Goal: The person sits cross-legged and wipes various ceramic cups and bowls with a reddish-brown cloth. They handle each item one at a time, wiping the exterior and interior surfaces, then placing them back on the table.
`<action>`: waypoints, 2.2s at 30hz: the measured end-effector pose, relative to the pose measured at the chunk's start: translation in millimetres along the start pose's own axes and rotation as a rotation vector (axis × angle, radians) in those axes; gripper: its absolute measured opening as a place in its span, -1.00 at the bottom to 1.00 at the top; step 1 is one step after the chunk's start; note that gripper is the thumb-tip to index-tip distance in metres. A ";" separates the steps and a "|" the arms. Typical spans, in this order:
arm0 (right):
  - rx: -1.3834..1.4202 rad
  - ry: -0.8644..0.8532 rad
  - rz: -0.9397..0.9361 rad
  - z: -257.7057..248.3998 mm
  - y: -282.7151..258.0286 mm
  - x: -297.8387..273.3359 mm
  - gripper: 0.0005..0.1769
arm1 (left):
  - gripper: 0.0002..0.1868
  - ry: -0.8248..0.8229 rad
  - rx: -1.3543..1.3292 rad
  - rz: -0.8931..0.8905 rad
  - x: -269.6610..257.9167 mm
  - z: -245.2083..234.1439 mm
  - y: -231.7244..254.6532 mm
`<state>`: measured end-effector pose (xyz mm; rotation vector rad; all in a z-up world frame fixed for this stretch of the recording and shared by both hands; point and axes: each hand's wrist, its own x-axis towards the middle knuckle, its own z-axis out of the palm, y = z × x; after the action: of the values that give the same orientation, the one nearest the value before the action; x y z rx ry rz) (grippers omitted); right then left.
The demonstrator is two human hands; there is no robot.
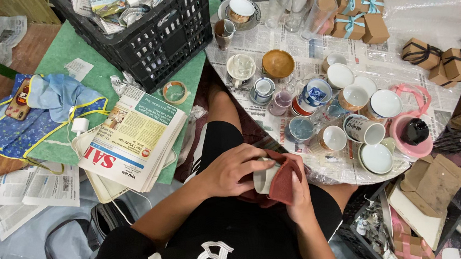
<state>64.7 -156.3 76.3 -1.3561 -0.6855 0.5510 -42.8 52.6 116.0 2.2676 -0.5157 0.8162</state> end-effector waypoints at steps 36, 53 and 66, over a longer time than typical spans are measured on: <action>-0.442 -0.007 -0.714 19.4 3.3 27.1 -0.20 | -0.34 0.020 -0.502 -0.571 -15.9 -23.6 8.8; -0.423 -0.130 -0.628 38.9 6.2 30.2 -0.19 | -0.25 0.069 -0.544 -0.513 -38.0 -41.2 12.9; 0.017 -0.089 0.023 35.0 -0.9 15.0 -0.14 | -0.25 0.127 -0.016 -0.114 -37.5 -29.5 4.1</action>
<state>49.8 -121.8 81.7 -1.3316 -0.7365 0.6370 -84.5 75.4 109.9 2.1915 -0.3303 0.8879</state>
